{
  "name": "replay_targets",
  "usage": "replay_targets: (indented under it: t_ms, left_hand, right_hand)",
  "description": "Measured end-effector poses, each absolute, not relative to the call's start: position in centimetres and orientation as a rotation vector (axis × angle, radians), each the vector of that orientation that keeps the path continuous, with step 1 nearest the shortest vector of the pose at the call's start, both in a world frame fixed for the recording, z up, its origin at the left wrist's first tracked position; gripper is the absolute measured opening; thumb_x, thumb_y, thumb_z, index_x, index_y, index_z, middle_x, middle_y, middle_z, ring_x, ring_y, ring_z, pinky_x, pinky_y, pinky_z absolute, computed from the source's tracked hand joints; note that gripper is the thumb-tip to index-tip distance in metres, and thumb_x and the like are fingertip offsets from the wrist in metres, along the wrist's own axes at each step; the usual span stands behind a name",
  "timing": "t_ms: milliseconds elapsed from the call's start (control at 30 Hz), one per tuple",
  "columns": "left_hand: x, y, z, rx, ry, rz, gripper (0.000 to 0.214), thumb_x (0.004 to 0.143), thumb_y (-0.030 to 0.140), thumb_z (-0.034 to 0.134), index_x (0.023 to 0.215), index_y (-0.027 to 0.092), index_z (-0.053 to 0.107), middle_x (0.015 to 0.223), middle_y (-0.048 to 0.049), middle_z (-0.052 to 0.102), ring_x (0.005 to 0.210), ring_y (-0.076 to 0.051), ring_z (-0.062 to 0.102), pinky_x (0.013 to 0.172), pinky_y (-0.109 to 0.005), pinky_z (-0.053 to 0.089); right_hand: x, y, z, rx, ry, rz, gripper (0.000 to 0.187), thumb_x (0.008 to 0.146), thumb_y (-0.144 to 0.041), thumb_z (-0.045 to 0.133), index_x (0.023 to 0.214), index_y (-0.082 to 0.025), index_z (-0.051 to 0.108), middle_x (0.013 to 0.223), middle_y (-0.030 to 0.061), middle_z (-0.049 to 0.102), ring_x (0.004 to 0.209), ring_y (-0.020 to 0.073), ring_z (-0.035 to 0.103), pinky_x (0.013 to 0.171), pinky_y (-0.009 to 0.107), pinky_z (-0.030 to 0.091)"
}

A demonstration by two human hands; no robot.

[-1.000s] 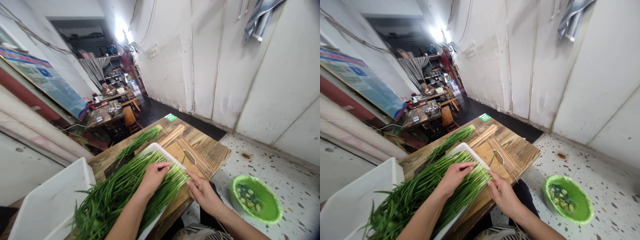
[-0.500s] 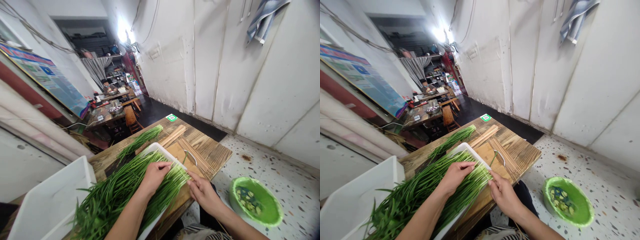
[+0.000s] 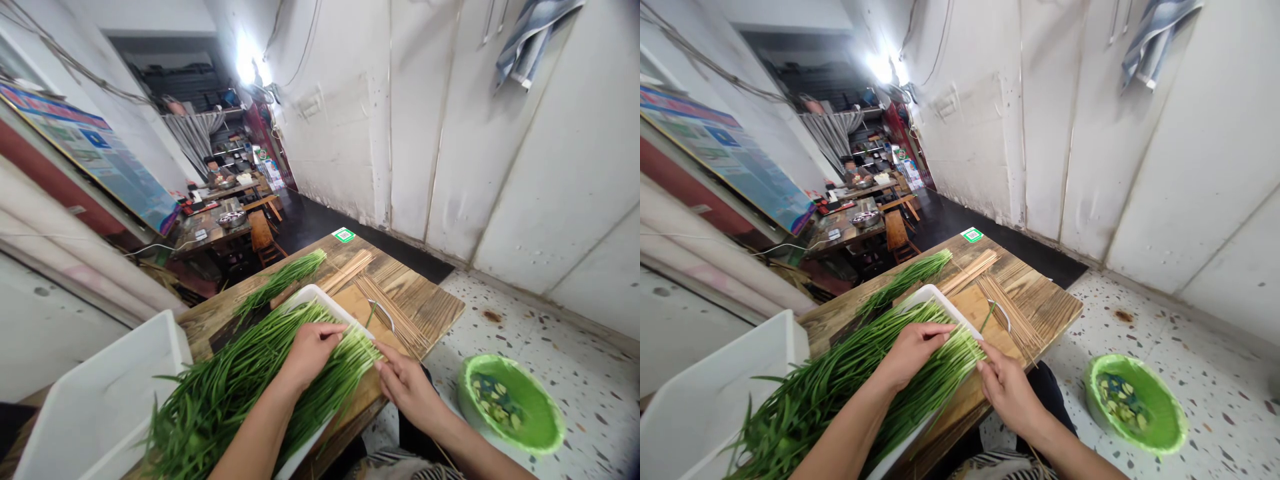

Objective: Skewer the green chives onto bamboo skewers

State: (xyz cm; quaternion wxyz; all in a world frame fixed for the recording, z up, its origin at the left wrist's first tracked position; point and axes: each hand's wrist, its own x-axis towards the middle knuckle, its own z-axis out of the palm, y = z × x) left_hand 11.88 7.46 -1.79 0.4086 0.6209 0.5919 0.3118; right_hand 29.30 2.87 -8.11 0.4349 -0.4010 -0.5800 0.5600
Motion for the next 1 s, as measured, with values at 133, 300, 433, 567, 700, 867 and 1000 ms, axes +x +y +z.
replay_targets:
  t_ms: [133, 300, 433, 567, 700, 867, 1000]
  left_hand:
    - [12.0, 7.5, -1.4, 1.652, 1.478, 0.767, 0.027, 0.07, 0.022, 0.053, 0.091, 0.018, 0.07, 0.097, -0.0043, 0.069, 0.09, -0.02, 0.063, 0.089, -0.033, 0.043]
    - [11.3, 7.6, -0.1, 1.611, 1.468, 0.707, 0.026, 0.067, 0.026, 0.057, 0.088, 0.019, 0.071, 0.093, -0.0026, 0.07, 0.089, -0.021, 0.063, 0.088, -0.032, 0.043]
    - [10.1, 7.8, 0.9, 1.468, 1.595, 0.762, 0.034, 0.063, 0.034, 0.063, 0.089, 0.014, 0.07, 0.088, -0.0059, 0.071, 0.084, -0.022, 0.064, 0.08, -0.03, 0.046]
    - [9.7, 7.9, 1.1, 1.609, 1.705, 0.799, 0.026, 0.064, 0.035, 0.062, 0.079, 0.017, 0.073, 0.08, -0.0035, 0.072, 0.079, -0.022, 0.064, 0.075, -0.029, 0.046]
    - [10.3, 7.6, 0.0, 1.626, 1.682, 0.779, 0.027, 0.067, 0.038, 0.059, 0.079, 0.017, 0.072, 0.073, -0.0024, 0.072, 0.071, -0.021, 0.064, 0.066, -0.027, 0.047]
    - [11.3, 7.0, -1.2, 1.637, 1.556, 0.788, 0.03, 0.073, 0.037, 0.053, 0.09, 0.019, 0.07, 0.089, -0.0023, 0.071, 0.087, -0.022, 0.063, 0.081, -0.03, 0.046]
    - [11.8, 6.7, -1.5, 1.69, 1.578, 0.838, 0.029, 0.074, 0.035, 0.052, 0.093, 0.02, 0.069, 0.097, -0.0025, 0.069, 0.091, -0.021, 0.063, 0.086, -0.031, 0.045]
  right_hand:
    - [29.4, 2.8, -7.7, -1.008, -1.444, 1.403, 0.048, 0.087, -0.042, 0.041, 0.124, -0.011, 0.044, 0.049, -0.0085, 0.03, 0.039, 0.0076, 0.029, 0.039, 0.02, 0.025]
    - [29.3, 3.1, -6.9, -0.973, -1.449, 1.435, 0.049, 0.086, -0.042, 0.042, 0.124, -0.011, 0.044, 0.05, -0.0085, 0.03, 0.039, 0.007, 0.028, 0.038, 0.02, 0.023]
    - [28.8, 3.6, -6.9, -0.96, -1.413, 1.449, 0.054, 0.085, -0.044, 0.043, 0.125, -0.009, 0.042, 0.05, -0.0088, 0.03, 0.039, 0.007, 0.028, 0.039, 0.02, 0.024]
    - [28.4, 3.7, -7.5, -0.942, -1.382, 1.426, 0.053, 0.085, -0.043, 0.043, 0.126, -0.009, 0.042, 0.052, -0.0086, 0.028, 0.04, 0.0067, 0.028, 0.039, 0.02, 0.023]
    - [28.6, 3.6, -7.6, -0.934, -1.406, 1.423, 0.05, 0.086, -0.042, 0.043, 0.125, -0.01, 0.043, 0.052, -0.0079, 0.031, 0.04, 0.0073, 0.029, 0.04, 0.02, 0.024]
    - [28.7, 3.6, -7.7, -0.94, -1.379, 1.449, 0.052, 0.085, -0.044, 0.044, 0.125, -0.012, 0.043, 0.052, -0.0079, 0.031, 0.04, 0.007, 0.028, 0.039, 0.02, 0.024]
    - [28.6, 3.5, -7.8, -0.94, -1.38, 1.446, 0.05, 0.085, -0.045, 0.044, 0.123, -0.013, 0.045, 0.052, -0.0077, 0.031, 0.04, 0.007, 0.029, 0.038, 0.02, 0.025]
